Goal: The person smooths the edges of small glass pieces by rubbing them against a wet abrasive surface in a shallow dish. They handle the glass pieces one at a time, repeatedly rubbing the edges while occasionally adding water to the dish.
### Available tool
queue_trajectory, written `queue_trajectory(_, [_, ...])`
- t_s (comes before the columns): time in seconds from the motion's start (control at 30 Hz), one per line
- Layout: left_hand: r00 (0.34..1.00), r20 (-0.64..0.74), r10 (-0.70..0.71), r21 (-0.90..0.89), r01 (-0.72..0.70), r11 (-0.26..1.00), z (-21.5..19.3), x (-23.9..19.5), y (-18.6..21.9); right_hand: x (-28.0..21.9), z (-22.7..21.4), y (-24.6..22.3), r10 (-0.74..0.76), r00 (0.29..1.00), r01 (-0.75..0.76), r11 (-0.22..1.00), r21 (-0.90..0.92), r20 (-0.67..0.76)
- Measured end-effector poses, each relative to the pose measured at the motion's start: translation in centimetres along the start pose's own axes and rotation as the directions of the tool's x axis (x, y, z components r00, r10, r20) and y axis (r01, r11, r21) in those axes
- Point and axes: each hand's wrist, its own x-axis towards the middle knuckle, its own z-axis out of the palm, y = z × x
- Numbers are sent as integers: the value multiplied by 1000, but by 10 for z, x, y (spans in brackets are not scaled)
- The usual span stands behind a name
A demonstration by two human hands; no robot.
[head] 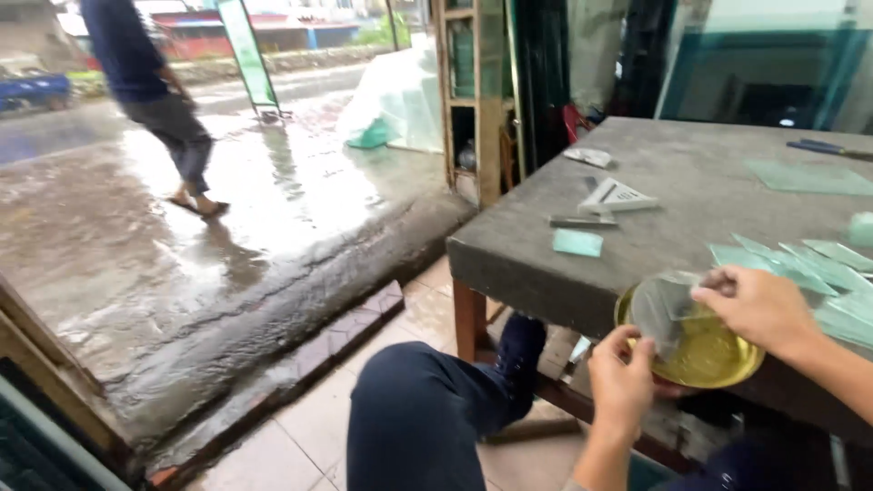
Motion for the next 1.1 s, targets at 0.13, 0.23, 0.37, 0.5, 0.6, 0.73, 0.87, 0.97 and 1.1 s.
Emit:
queue_trajectory(0.13, [999,-9,-44,104,45,994,5,-7,19,-4,-14,-7,76,990,-73,997,-26,122])
queue_trajectory(0.23, [998,1,-66,113,65,991,6,-21,35,0,-14,4,94,994,-91,995,-42,56])
queue_trajectory(0.37, [995,18,-101,148,97,984,7,-25,46,-8,-12,1,36,995,-27,995,-91,95])
queue_trajectory(0.5, [999,4,-50,94,50,994,5,-7,20,12,3,20,49,999,-49,996,-80,-9])
queue_trajectory(0.6, [997,1,-81,-34,81,996,-2,-3,6,-3,9,12,56,995,-60,997,48,79])
queue_trajectory(0.73, [998,-13,-59,17,59,998,0,-5,13,-1,-1,12,13,999,-15,998,53,32])
queue_trajectory(0.87, [998,4,-60,-6,60,998,0,2,7,-11,-8,0,-7,996,0,997,82,87])
queue_trajectory(0.97, [999,-6,-47,-17,47,999,1,-6,16,15,0,32,16,1000,-16,1000,13,-9])
queue_trajectory(1.1, [999,-15,-48,-21,48,999,3,-7,16,1,-6,15,-14,999,13,1000,17,46])
